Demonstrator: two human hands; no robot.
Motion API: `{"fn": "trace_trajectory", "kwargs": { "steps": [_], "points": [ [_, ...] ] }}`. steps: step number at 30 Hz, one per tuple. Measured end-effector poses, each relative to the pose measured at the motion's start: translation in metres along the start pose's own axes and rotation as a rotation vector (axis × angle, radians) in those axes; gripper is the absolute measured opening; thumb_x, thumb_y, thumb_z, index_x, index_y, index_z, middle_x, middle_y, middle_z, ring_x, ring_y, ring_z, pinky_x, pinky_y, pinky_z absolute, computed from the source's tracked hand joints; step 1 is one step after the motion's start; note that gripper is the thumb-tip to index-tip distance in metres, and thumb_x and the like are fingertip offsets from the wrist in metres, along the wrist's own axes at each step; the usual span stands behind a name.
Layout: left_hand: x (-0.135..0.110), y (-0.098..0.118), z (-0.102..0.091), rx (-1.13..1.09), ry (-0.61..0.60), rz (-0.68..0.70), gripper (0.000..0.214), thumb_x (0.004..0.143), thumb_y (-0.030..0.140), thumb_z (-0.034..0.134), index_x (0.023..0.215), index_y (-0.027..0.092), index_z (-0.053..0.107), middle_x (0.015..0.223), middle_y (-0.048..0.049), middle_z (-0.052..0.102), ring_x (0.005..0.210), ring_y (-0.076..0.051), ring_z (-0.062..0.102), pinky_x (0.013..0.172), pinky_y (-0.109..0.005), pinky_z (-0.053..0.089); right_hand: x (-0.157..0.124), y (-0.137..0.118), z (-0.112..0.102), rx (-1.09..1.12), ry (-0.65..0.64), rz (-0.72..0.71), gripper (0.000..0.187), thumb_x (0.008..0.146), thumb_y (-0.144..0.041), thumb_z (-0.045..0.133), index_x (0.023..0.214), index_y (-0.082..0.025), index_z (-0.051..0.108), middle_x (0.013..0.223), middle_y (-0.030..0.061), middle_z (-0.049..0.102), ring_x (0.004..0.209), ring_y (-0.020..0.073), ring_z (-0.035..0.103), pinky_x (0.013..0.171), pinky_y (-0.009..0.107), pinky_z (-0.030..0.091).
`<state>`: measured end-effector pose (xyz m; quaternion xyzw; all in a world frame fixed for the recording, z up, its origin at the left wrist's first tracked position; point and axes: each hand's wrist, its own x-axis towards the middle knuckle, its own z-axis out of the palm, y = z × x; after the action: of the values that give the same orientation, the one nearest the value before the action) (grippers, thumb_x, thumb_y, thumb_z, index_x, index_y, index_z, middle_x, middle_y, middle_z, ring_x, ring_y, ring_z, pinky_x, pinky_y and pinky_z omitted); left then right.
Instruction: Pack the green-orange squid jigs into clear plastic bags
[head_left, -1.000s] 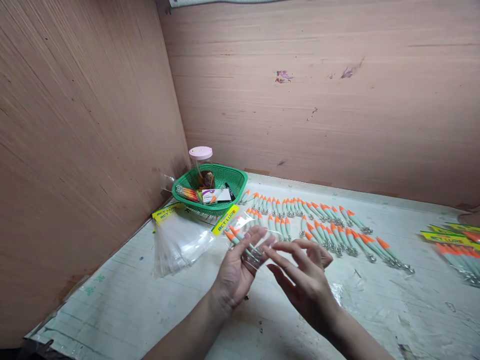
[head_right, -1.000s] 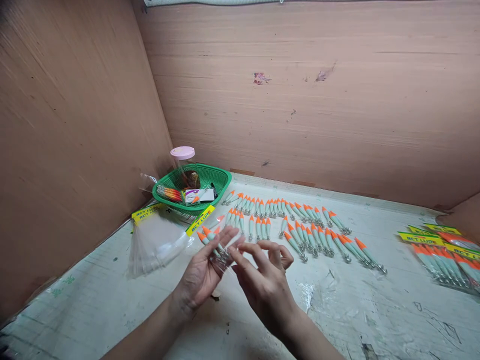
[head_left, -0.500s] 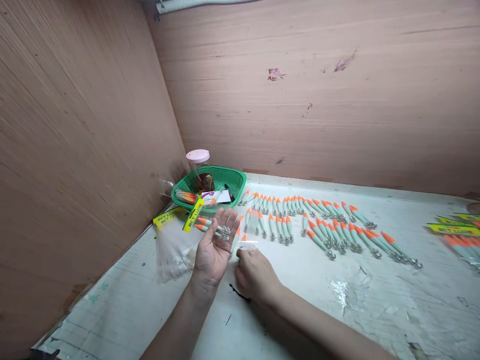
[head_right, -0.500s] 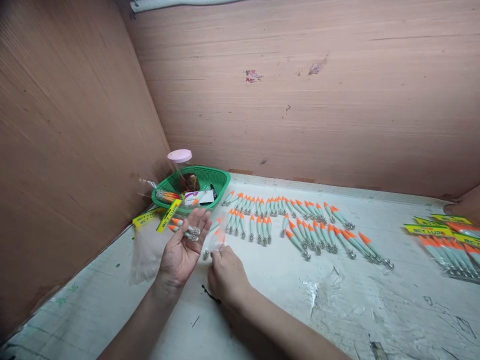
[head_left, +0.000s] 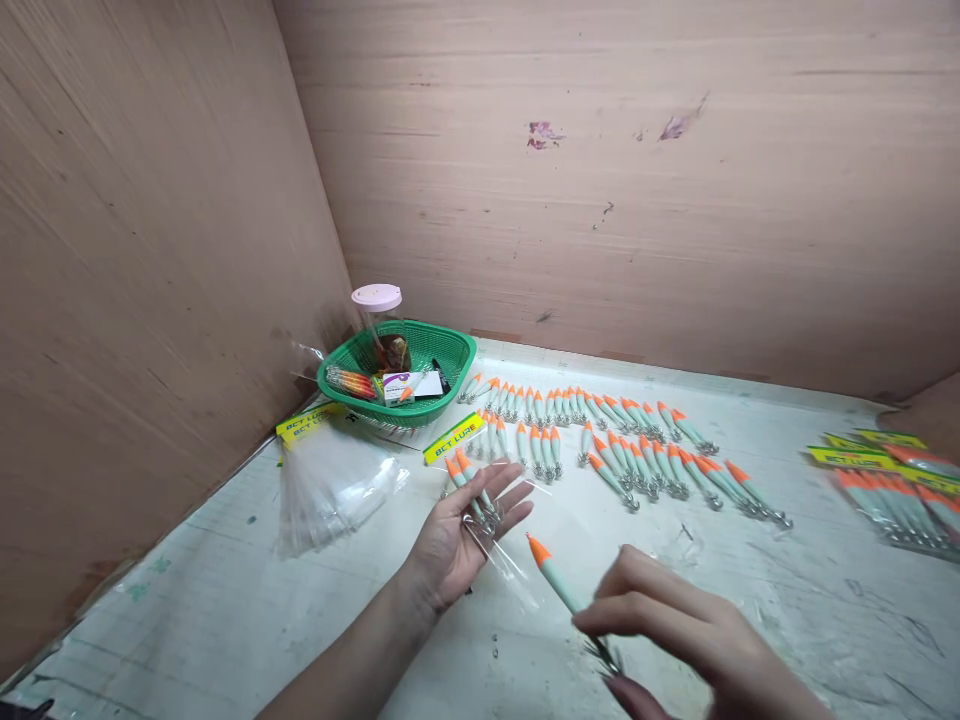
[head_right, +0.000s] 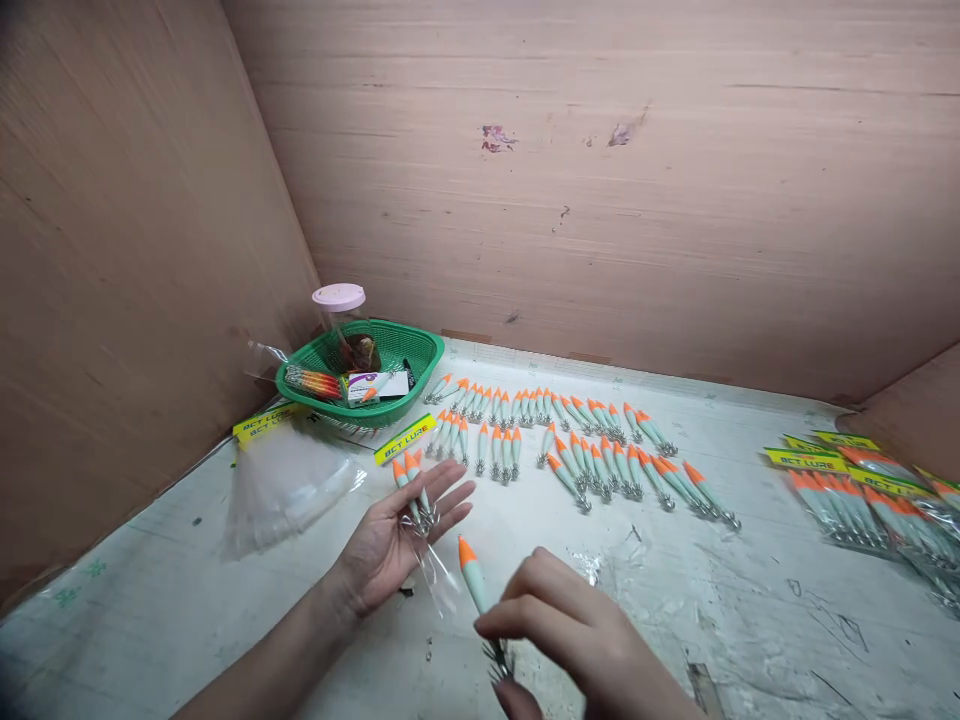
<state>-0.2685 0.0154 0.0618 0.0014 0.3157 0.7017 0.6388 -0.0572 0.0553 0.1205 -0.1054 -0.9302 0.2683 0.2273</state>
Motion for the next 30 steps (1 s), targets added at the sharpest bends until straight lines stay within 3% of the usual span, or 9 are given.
{"fn": "trace_trajectory", "kwargs": {
  "steps": [7,11,15,18,20,22,25,27,30],
  "points": [
    [-0.006,-0.007,0.003,0.025,-0.030,-0.083,0.029,0.085,0.019,0.056,0.111,0.006,0.060,0.112,-0.0162,0.067,0.104,-0.029,0.063,0.094,-0.040,0.049,0.027,0.016,0.045,-0.479,0.281,-0.182,0.021,0.085,-0.004,0.045,0.097,-0.013,0.060,0.080,0.0091,0.066,0.064,0.0161,0.051,0.055,0.029,0.044],
    [-0.005,-0.011,0.003,-0.010,-0.036,-0.059,0.026,0.086,0.017,0.055,0.108,0.005,0.061,0.105,-0.0155,0.070,0.102,-0.027,0.064,0.095,-0.040,0.049,0.026,0.025,0.055,-0.534,0.416,-0.183,0.022,0.085,-0.003,0.049,0.102,-0.011,0.060,0.106,0.0157,0.066,0.075,0.0192,0.052,0.063,0.033,0.046],
    [-0.005,-0.016,0.001,-0.052,-0.095,-0.040,0.024,0.086,0.017,0.054,0.106,0.005,0.062,0.107,-0.0159,0.069,0.104,-0.027,0.064,0.095,-0.040,0.049,0.027,0.027,0.062,-0.543,0.499,-0.162,0.023,0.086,-0.005,0.049,0.103,-0.012,0.063,0.088,0.0117,0.067,0.074,0.0187,0.051,0.064,0.033,0.045],
    [-0.006,-0.018,0.001,-0.061,-0.101,-0.033,0.023,0.086,0.016,0.053,0.104,0.005,0.063,0.106,-0.0165,0.070,0.101,-0.027,0.065,0.092,-0.038,0.051,0.029,0.023,0.064,-0.540,0.488,-0.201,0.022,0.087,-0.006,0.047,0.100,-0.012,0.064,0.086,0.0109,0.067,0.076,0.0194,0.051,0.065,0.033,0.044],
    [-0.006,-0.018,0.002,-0.063,-0.075,-0.031,0.023,0.086,0.016,0.054,0.105,0.006,0.063,0.106,-0.0156,0.070,0.100,-0.026,0.066,0.088,-0.035,0.053,0.028,0.023,0.062,-0.440,0.471,-0.223,0.022,0.086,-0.005,0.048,0.100,-0.015,0.063,0.090,0.0096,0.067,0.079,0.0194,0.053,0.067,0.033,0.045],
    [-0.006,-0.016,0.002,-0.075,-0.028,-0.011,0.025,0.084,0.016,0.056,0.107,0.008,0.063,0.107,-0.0134,0.070,0.098,-0.025,0.066,0.084,-0.033,0.054,0.030,0.029,0.059,-0.213,0.590,-0.158,0.024,0.084,-0.005,0.050,0.101,-0.019,0.060,0.089,0.0073,0.064,0.081,0.0186,0.054,0.069,0.033,0.046],
    [-0.007,-0.013,0.003,-0.098,0.007,0.042,0.026,0.082,0.015,0.060,0.107,0.010,0.063,0.109,-0.0112,0.070,0.096,-0.023,0.067,0.080,-0.032,0.056,0.042,0.049,0.059,0.249,0.831,0.191,0.016,0.079,-0.012,0.056,0.091,-0.022,0.061,0.082,0.0033,0.061,0.078,0.0169,0.057,0.068,0.032,0.048],
    [-0.009,-0.012,0.003,-0.104,-0.014,0.056,0.026,0.082,0.016,0.061,0.107,0.010,0.063,0.109,-0.0116,0.069,0.096,-0.024,0.067,0.080,-0.033,0.056,0.056,0.061,0.072,0.471,0.808,0.378,0.010,0.073,-0.015,0.062,0.080,-0.021,0.064,0.076,0.0020,0.063,0.071,0.0161,0.060,0.063,0.030,0.050],
    [-0.012,-0.013,0.002,-0.083,-0.041,0.049,0.028,0.081,0.017,0.062,0.109,0.010,0.063,0.110,-0.0117,0.069,0.097,-0.025,0.067,0.078,-0.033,0.057,0.075,0.062,0.112,0.649,0.784,0.398,0.019,0.077,-0.013,0.054,0.087,-0.020,0.069,0.086,0.0045,0.069,0.082,0.0179,0.067,0.061,0.030,0.053]
  ]
}}
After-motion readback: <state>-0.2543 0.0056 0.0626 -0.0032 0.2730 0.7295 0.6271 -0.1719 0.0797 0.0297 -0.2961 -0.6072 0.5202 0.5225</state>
